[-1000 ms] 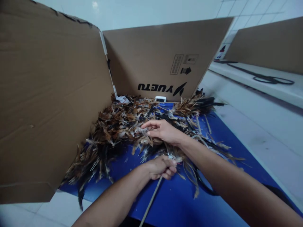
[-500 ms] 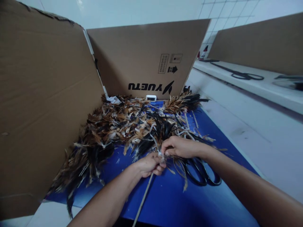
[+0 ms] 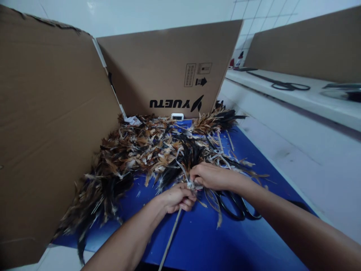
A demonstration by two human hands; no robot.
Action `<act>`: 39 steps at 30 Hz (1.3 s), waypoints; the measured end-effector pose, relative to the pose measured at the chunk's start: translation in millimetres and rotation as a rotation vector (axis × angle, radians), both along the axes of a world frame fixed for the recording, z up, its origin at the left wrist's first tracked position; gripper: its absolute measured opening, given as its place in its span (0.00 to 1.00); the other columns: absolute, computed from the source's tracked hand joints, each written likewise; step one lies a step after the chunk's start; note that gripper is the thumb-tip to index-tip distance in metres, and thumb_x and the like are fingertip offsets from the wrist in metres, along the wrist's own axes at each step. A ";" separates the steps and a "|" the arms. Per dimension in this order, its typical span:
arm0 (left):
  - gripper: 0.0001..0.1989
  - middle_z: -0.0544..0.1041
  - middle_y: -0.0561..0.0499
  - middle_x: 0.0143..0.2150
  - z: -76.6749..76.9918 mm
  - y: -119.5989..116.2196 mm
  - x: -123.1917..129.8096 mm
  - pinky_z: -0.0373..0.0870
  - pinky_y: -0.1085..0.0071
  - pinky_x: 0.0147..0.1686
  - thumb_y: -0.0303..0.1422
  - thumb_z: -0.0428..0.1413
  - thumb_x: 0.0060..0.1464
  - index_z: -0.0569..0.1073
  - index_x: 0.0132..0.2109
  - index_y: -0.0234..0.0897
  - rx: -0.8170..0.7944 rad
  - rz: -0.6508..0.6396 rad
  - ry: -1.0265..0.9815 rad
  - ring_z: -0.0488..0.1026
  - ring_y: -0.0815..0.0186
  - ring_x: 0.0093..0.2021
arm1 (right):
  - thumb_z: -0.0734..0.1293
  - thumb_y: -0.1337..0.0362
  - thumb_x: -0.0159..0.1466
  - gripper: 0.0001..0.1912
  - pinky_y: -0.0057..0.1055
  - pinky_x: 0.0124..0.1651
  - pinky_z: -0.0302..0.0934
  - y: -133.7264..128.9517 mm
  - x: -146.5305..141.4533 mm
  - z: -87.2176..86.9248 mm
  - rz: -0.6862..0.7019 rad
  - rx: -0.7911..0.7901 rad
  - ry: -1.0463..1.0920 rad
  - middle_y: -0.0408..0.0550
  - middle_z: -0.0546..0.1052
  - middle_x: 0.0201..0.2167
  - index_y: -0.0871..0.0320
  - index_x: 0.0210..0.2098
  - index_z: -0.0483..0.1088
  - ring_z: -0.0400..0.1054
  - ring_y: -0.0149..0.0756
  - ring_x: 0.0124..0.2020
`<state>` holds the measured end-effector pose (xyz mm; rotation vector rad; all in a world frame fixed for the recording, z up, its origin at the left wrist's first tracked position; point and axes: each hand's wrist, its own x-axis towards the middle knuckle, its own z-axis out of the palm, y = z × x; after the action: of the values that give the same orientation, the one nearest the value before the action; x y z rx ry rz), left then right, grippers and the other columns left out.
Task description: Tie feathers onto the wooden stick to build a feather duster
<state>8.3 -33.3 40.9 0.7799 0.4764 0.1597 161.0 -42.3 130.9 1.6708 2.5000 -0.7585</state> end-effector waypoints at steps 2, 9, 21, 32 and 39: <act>0.14 0.49 0.63 0.16 2.0 0.4 -0.9 0.34 0.78 0.17 0.23 0.54 0.34 0.53 0.23 0.37 -0.028 -0.012 -0.018 0.44 0.82 0.15 | 0.60 0.72 0.56 0.09 0.26 0.33 0.55 -0.2 -2.1 1.1 0.004 0.012 -0.011 0.46 0.75 0.27 0.57 0.26 0.70 0.68 0.35 0.30; 0.17 0.58 0.58 0.21 2.1 -1.4 0.0 0.37 0.79 0.17 0.41 0.57 0.46 0.57 0.31 0.37 -0.024 0.065 0.082 0.49 0.80 0.16 | 0.60 0.69 0.57 0.08 0.27 0.32 0.55 0.5 -3.7 -2.5 0.013 0.052 -0.024 0.46 0.76 0.26 0.57 0.28 0.71 0.69 0.36 0.31; 0.20 0.54 0.60 0.20 0.0 -0.2 -3.7 0.37 0.79 0.17 0.42 0.59 0.44 0.55 0.29 0.37 -0.032 0.031 -0.076 0.47 0.80 0.16 | 0.59 0.63 0.59 0.09 0.29 0.34 0.58 8.2 10.3 13.4 -0.284 0.393 0.108 0.46 0.74 0.28 0.56 0.35 0.69 0.66 0.34 0.30; 0.18 0.57 0.59 0.20 3.4 -4.1 -0.5 0.38 0.79 0.17 0.40 0.57 0.45 0.54 0.29 0.38 0.044 0.079 0.052 0.49 0.80 0.15 | 0.62 0.61 0.60 0.11 0.43 0.49 0.47 -0.4 -25.6 -19.4 -0.007 0.467 -0.228 0.54 0.74 0.36 0.59 0.27 0.73 0.57 0.47 0.50; 0.19 0.56 0.60 0.20 6.2 -4.4 -2.0 0.38 0.79 0.17 0.42 0.59 0.43 0.56 0.30 0.37 0.014 0.078 0.057 0.49 0.80 0.16 | 0.60 0.67 0.59 0.09 0.41 0.45 0.50 14.9 -20.0 -20.2 -0.198 0.396 -0.083 0.50 0.75 0.36 0.58 0.27 0.71 0.62 0.43 0.46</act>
<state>6.4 -37.7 47.1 0.7813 0.5607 0.2135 141.0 -27.4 110.7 2.0435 2.5777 -0.1974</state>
